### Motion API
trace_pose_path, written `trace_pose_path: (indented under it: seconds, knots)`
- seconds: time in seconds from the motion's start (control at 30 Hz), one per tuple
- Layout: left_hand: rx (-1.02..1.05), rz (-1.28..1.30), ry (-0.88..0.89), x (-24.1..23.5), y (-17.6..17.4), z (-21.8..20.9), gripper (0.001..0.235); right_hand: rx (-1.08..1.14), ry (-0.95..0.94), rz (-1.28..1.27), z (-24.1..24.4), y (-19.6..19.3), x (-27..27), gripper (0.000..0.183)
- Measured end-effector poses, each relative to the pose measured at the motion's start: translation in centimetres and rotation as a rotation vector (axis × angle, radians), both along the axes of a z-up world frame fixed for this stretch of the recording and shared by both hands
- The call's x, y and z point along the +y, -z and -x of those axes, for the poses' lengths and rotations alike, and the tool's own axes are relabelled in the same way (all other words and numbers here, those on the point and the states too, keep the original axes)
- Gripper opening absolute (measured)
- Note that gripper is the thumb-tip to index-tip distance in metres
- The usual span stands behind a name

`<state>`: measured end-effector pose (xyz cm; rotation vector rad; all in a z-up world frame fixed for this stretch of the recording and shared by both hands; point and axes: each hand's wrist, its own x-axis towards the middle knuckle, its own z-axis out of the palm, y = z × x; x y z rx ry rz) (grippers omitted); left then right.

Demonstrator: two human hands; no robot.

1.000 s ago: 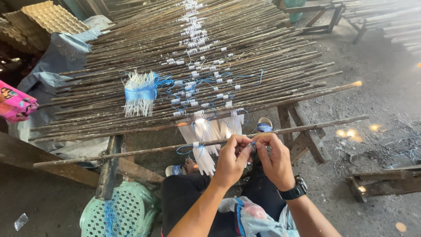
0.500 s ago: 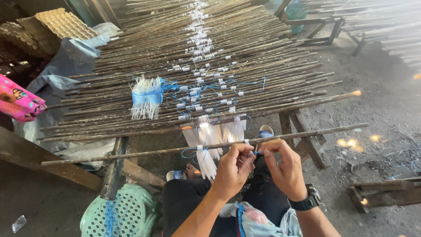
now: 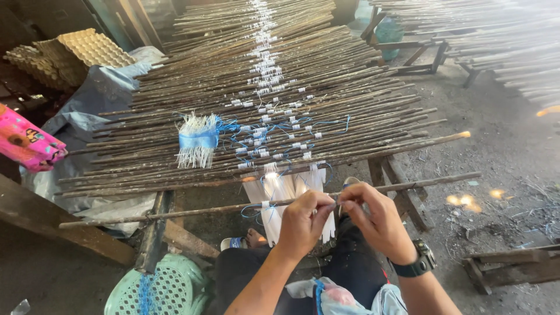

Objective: The person ties bundles of white sticks with blue string on a wooden rack. They repeatedly pick up bundles, wrap the string around them, and secure the knots before placing the bundles back on the rack.

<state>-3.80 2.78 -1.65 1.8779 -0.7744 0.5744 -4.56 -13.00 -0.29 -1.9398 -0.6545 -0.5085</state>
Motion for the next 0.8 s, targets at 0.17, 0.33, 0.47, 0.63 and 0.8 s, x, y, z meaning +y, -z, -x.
trace_pose_path:
  seconds: [0.17,0.33,0.47,0.63,0.8]
  knots:
    - [-0.1,-0.12,0.003,0.3,0.0,2.4,0.006,-0.066,0.016,0.306,-2.0,4.1,0.2,0.038]
    - [-0.032,-0.081,0.008,0.9,1.8,3.8,0.003,-0.132,0.062,0.296,-2.2,5.5,1.0,0.006]
    - [-0.078,-0.017,0.024,1.2,0.0,2.0,0.004,-0.068,-0.021,0.204,-4.1,5.6,1.4,0.002]
    - [-0.118,0.024,-0.279,3.6,3.4,-4.0,0.014,0.277,-0.201,-0.235,-5.8,4.1,1.2,0.004]
    - [-0.08,-0.097,-0.468,9.3,4.9,-4.9,0.023,0.401,-0.393,-0.592,-5.9,4.1,0.1,0.01]
